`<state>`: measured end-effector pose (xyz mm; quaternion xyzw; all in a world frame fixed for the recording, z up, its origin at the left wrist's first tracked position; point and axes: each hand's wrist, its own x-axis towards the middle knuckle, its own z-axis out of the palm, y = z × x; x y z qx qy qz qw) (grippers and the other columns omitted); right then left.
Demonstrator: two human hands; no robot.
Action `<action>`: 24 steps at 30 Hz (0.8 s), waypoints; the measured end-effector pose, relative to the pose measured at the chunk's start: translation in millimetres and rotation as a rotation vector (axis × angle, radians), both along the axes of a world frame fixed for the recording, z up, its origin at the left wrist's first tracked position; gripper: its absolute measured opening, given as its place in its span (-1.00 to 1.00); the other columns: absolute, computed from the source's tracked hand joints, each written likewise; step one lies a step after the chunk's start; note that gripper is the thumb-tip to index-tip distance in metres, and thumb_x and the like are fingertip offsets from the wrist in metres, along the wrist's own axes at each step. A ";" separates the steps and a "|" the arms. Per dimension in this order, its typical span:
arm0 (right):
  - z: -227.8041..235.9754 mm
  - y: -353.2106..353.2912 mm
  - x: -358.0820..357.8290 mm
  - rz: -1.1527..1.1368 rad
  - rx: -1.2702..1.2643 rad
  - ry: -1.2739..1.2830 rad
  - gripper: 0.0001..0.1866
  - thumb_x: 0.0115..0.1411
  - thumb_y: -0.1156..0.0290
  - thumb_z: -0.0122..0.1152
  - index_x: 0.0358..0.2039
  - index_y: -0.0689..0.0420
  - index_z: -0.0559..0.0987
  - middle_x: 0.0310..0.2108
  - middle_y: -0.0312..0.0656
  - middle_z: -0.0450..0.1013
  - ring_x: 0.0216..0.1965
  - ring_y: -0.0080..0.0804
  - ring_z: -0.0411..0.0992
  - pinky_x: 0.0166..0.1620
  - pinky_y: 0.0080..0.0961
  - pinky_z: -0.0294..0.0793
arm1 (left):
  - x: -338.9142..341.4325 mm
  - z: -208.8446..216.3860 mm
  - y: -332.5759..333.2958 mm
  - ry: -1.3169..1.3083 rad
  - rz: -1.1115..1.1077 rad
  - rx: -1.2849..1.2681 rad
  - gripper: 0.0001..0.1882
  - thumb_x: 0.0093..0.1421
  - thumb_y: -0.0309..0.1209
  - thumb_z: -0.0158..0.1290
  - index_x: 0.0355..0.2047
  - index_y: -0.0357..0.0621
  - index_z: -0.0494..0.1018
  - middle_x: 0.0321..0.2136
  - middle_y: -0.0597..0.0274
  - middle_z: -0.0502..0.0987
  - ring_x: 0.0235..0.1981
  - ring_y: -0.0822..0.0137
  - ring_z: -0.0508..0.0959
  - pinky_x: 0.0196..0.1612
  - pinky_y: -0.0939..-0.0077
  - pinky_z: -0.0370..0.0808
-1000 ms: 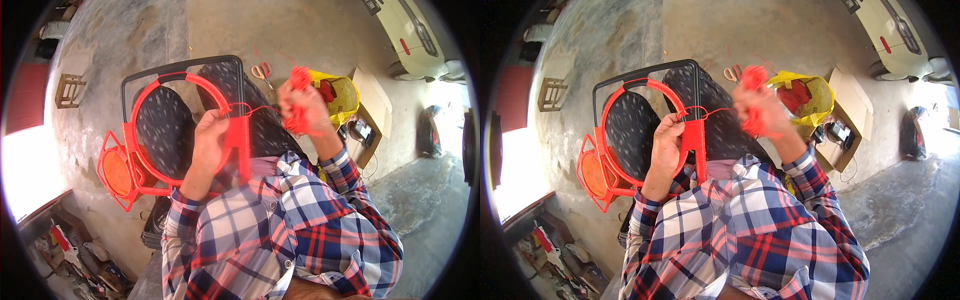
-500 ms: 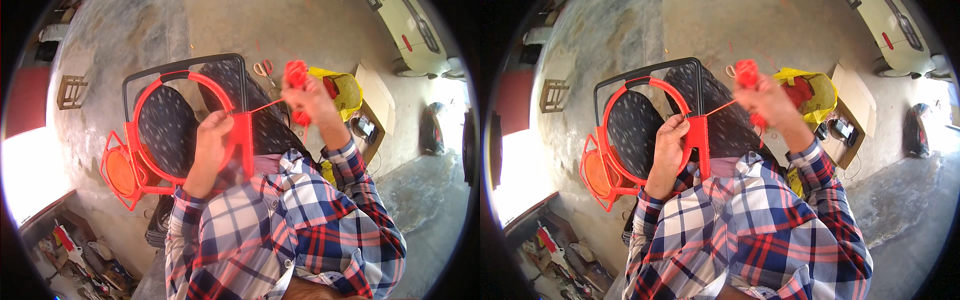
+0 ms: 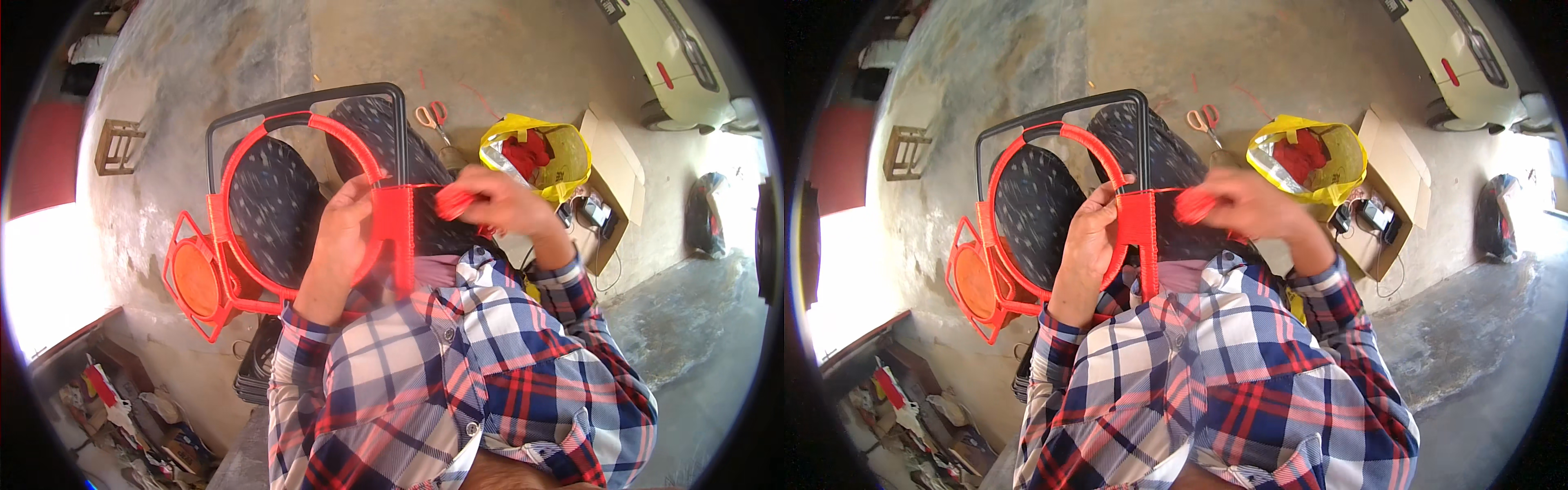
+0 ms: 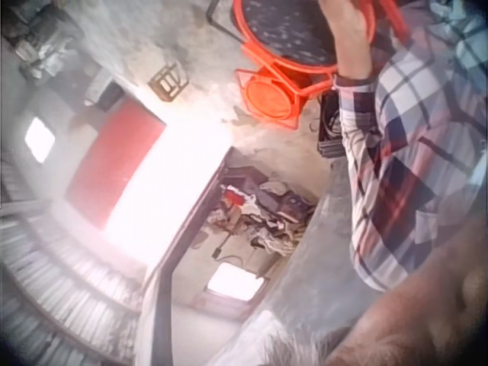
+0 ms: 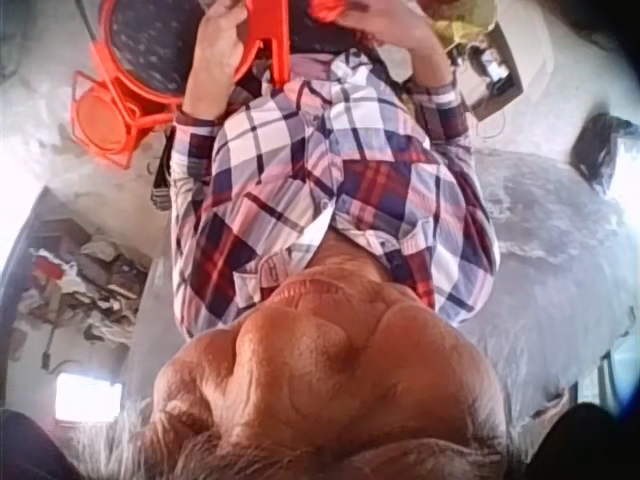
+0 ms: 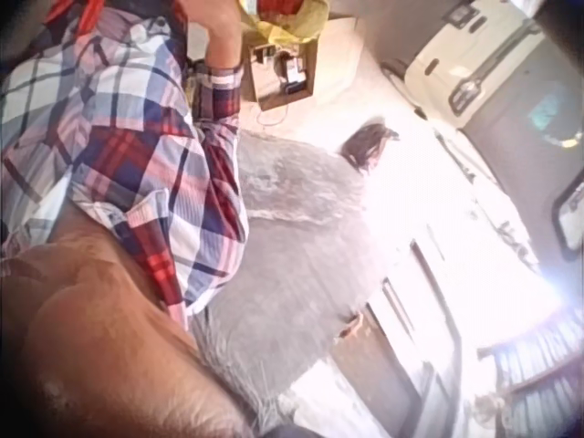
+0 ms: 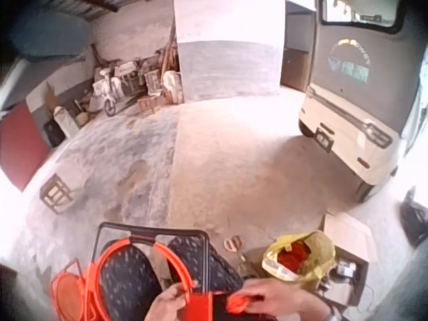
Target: The person weaves red string onto a black and red frame assembly by hand.
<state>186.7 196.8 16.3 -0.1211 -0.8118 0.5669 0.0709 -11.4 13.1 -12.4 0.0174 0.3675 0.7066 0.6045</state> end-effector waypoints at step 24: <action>4.6 -1.2 -48.7 -0.248 0.327 0.184 -0.74 0.07 0.20 0.31 -0.34 0.13 0.63 -0.40 -0.13 0.53 -0.32 -0.17 0.48 -0.17 -0.37 0.43 | 13.7 19.6 -0.2 0.581 0.321 -0.068 -0.78 0.36 -0.30 -0.13 -0.37 -0.17 0.37 -0.60 0.35 0.34 -0.65 0.53 0.27 -0.54 0.62 0.23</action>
